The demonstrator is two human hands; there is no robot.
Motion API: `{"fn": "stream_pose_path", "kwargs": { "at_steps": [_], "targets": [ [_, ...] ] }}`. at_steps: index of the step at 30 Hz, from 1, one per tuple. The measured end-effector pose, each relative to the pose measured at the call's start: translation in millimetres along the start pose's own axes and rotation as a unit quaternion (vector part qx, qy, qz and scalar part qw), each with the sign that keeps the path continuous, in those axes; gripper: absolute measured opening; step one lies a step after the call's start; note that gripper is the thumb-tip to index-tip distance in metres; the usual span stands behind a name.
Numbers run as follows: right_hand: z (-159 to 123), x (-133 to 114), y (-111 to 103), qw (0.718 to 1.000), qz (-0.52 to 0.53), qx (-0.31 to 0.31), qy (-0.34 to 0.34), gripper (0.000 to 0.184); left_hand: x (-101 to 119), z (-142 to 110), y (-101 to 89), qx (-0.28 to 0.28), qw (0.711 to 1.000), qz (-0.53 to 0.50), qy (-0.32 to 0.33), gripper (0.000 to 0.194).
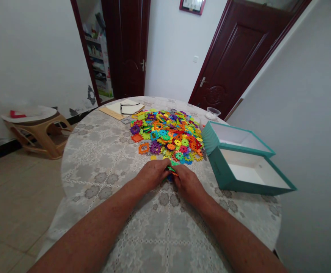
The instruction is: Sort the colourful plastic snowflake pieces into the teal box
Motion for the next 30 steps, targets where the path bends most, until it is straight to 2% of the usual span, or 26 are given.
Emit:
{"fn": "stream_pose_path", "kwargs": {
  "at_steps": [4, 8, 11, 13, 15, 17, 19, 22, 25, 27, 30],
  "targets": [
    [1.9, 7.0, -8.1, 0.999, 0.023, 0.030, 0.008, 0.034, 0.3, 0.8, -1.8, 0.010, 0.999, -0.038, 0.026, 0.017],
    [4.0, 18.5, -19.1, 0.995, 0.064, 0.052, 0.047, 0.032, -4.0, -0.6, -9.9, 0.016, 0.998, -0.052, 0.037, 0.019],
    [1.6, 28.7, -36.1, 0.991, 0.087, 0.071, 0.075, 0.027, -8.8, -5.9, -17.4, -0.011, 0.999, -0.035, 0.022, 0.024],
    [-4.1, 41.4, -58.7, 0.986, 0.077, 0.114, 0.097, 0.026, -9.4, -11.4, -20.1, -0.049, 0.999, -0.016, 0.016, 0.035],
    [-14.9, 60.1, -90.6, 0.974, 0.023, 0.188, 0.127, 0.028, -9.3, -16.6, -22.7, -0.078, 0.997, 0.004, 0.009, 0.044],
    [-29.6, 80.8, -123.8, 0.948, -0.066, 0.267, 0.159, 0.031, -9.5, -19.5, -24.9, -0.091, 0.996, 0.023, -0.001, 0.044],
    [-42.2, 101.9, -146.4, 0.920, -0.157, 0.306, 0.187, 0.034, -9.9, -19.8, -23.5, -0.100, 0.994, 0.038, -0.011, 0.038],
    [-52.1, 136.0, -155.5, 0.898, -0.254, 0.274, 0.232, 0.037, -10.5, -17.4, -16.4, -0.113, 0.992, 0.050, -0.015, 0.032],
    [-58.4, 163.6, -147.2, 0.891, -0.304, 0.197, 0.273, 0.038, -11.8, -14.9, -11.0, -0.112, 0.992, 0.056, -0.011, 0.031],
    [-62.8, 171.9, -141.9, 0.886, -0.323, 0.167, 0.289, 0.039, -12.8, -14.2, -9.0, -0.109, 0.992, 0.057, -0.005, 0.030],
    [-65.2, 168.5, -140.4, 0.881, -0.340, 0.166, 0.283, 0.039, -14.4, -14.3, -6.7, -0.106, 0.993, 0.050, 0.004, 0.030]
  ]
}}
Point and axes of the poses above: each hand's wrist, its own z-axis towards the middle knuckle, its own y-axis out of the palm, x = y × z, the point moved 9 cm from there along z, towards the middle knuckle, and after that the axes turned 15 degrees about -z, right-handed, at the moved point
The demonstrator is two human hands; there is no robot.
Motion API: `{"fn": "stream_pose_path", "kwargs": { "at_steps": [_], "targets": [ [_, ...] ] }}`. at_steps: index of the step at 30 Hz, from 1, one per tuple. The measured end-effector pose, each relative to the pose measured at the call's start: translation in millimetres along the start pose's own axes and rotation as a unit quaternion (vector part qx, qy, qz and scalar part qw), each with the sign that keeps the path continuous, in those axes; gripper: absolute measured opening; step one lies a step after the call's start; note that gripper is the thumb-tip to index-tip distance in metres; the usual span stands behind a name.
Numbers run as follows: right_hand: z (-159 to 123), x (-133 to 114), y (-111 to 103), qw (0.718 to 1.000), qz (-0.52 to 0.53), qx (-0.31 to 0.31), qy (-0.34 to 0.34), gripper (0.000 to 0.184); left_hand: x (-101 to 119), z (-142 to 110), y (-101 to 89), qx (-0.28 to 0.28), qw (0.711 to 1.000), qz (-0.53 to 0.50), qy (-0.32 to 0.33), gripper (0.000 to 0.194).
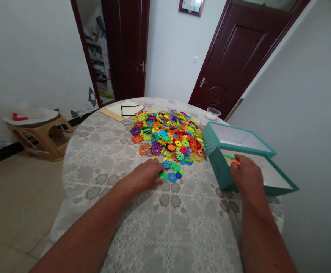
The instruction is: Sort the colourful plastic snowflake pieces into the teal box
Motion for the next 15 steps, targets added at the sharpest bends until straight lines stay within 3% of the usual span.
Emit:
{"fn": "stream_pose_path", "kwargs": {
  "at_steps": [6, 11, 15],
  "targets": [
    [-2.9, -21.7, -18.1, 0.996, 0.026, 0.060, -0.058, 0.036, -2.2, 0.5, 2.7, 0.007, 1.000, -0.018, -0.007, 0.030],
    [-3.0, -25.2, -18.5, 0.996, 0.053, 0.041, -0.057, 0.029, -0.9, 0.8, 1.5, 0.016, 1.000, -0.018, -0.013, 0.030],
    [-10.4, -47.2, -42.2, 0.987, 0.121, 0.091, -0.060, 0.026, 2.0, 1.6, 0.7, 0.015, 1.000, -0.017, -0.006, 0.028]
  ]
}}
Point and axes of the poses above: each hand's wrist, its own z-axis towards the middle knuckle, its own y-axis out of the palm, x = y × z, the point moved 9 cm from there along z, towards the middle knuckle, and after that the axes turned 15 degrees about -z, right-handed, at the moved point
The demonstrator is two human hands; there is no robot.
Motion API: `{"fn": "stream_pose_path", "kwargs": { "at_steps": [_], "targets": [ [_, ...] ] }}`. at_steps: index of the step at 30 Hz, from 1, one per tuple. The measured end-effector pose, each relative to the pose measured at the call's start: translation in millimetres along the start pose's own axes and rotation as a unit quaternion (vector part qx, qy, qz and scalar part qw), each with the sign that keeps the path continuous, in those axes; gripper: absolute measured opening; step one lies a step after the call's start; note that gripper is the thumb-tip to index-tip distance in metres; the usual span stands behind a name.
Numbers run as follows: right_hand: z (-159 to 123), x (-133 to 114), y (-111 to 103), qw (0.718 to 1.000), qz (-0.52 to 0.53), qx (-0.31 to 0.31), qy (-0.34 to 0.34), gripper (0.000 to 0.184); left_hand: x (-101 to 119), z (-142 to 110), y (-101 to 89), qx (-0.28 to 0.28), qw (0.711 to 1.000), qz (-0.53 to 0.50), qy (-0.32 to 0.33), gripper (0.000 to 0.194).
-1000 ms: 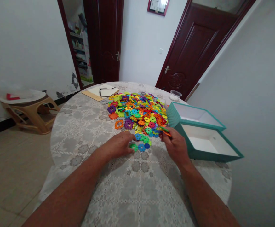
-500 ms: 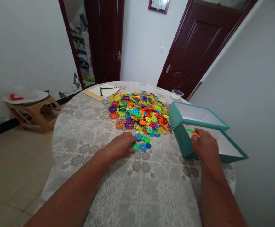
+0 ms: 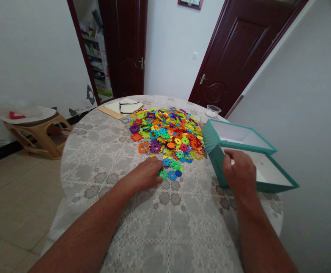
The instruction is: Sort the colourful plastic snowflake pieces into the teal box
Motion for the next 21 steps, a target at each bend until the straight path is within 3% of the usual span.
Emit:
{"fn": "stream_pose_path", "kwargs": {
  "at_steps": [2, 5, 9, 14, 18, 21],
  "targets": [
    [-6.6, -34.3, 2.6, 0.996, 0.075, -0.027, -0.049, 0.024, 0.7, -0.2, 0.2, -0.003, 1.000, 0.001, -0.009, 0.026],
    [-28.9, -89.8, 23.0, 0.970, 0.161, -0.131, -0.123, 0.028, 2.4, -1.8, 0.4, 0.006, 0.999, -0.011, -0.036, 0.024],
    [-60.3, -130.7, 49.6, 0.944, 0.171, -0.233, -0.161, 0.049, 12.5, -1.4, 10.0, 0.001, 0.999, -0.040, -0.029, 0.031],
    [-71.3, -141.5, 70.3, 0.919, 0.194, -0.289, -0.186, 0.035, 18.5, 2.7, 17.6, -0.002, 0.998, -0.061, -0.017, 0.025],
    [-63.6, -134.1, 80.1, 0.923, 0.210, -0.274, -0.170, 0.023, 21.8, 4.0, 17.4, 0.005, 0.998, -0.066, 0.003, 0.024],
    [-58.1, -127.0, 83.4, 0.932, 0.211, -0.253, -0.150, 0.028, 18.5, 5.4, 17.0, 0.017, 0.997, -0.073, 0.006, 0.034]
  ]
}}
Point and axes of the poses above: each hand's wrist, its own z-axis towards the middle knuckle, its own y-axis out of the palm, x = y × z, the point moved 9 cm from there along z, towards the middle knuckle, and after that the axes turned 15 degrees about -z, right-handed, at the moved point
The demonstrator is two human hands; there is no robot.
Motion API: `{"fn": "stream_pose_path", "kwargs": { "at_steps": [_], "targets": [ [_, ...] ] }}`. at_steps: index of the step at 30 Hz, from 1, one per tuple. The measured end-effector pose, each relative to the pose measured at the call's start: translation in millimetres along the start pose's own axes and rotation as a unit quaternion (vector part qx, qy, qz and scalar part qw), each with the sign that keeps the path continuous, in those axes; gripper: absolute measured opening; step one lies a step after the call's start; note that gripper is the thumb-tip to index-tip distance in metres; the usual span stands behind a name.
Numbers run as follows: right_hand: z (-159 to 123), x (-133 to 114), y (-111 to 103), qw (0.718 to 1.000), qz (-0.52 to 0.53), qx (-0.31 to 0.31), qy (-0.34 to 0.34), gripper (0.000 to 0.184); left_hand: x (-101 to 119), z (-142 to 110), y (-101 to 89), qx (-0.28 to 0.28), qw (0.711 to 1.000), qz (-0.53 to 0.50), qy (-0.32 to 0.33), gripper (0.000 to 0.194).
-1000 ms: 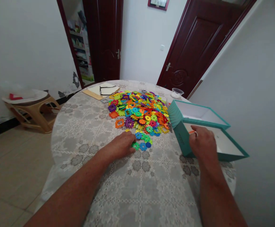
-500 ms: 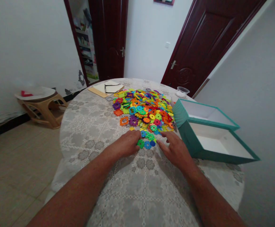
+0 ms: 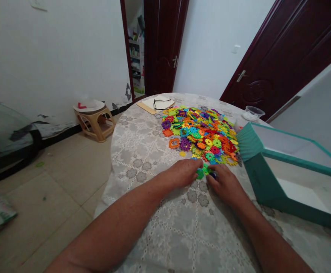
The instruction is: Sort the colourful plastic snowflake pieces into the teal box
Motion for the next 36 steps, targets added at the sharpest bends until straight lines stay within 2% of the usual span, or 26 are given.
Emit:
{"fn": "stream_pose_path", "kwargs": {
  "at_steps": [4, 10, 15, 20, 24, 28, 32, 36],
  "targets": [
    [0.4, 5.1, -3.0, 1.000, -0.015, 0.002, 0.005, 0.039, -8.9, 1.4, -7.5, 0.043, 0.999, 0.009, -0.010, 0.045],
    [2.7, 5.3, -2.7, 0.998, -0.044, -0.039, 0.007, 0.025, -11.1, 2.7, -9.0, 0.050, 0.996, 0.072, -0.005, 0.028],
    [6.0, 0.0, -1.0, 0.998, 0.020, -0.068, 0.004, 0.016, -5.4, 4.4, -7.3, 0.051, 0.995, 0.076, 0.041, 0.042],
    [8.4, 0.9, 0.2, 0.994, 0.092, -0.059, 0.016, 0.051, -7.5, 6.5, -7.8, 0.029, 0.997, 0.057, 0.038, 0.049],
    [9.2, -3.5, -0.9, 0.994, 0.092, -0.061, 0.009, 0.057, -9.4, 9.2, -6.1, 0.014, 0.999, 0.032, 0.038, 0.056],
    [7.9, -13.1, -2.9, 0.993, 0.077, -0.082, -0.026, 0.046, -6.1, 9.2, -4.2, 0.006, 0.998, 0.019, 0.065, 0.053],
    [7.2, -15.9, -4.3, 0.992, 0.078, -0.092, -0.042, 0.031, -3.1, 8.2, -1.6, -0.018, 0.996, 0.032, 0.076, 0.037],
    [7.4, -16.7, -6.9, 0.992, 0.080, -0.089, -0.043, 0.026, -2.3, 9.7, -1.7, -0.028, 0.996, 0.044, 0.075, 0.024]
  ]
}}
Point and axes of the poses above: each hand's wrist, its own z-axis towards the middle knuckle, its own y-axis out of the palm, x = y × z, the point moved 9 cm from there along z, towards the middle knuckle, and after that the axes turned 15 degrees about -z, right-handed, at the moved point
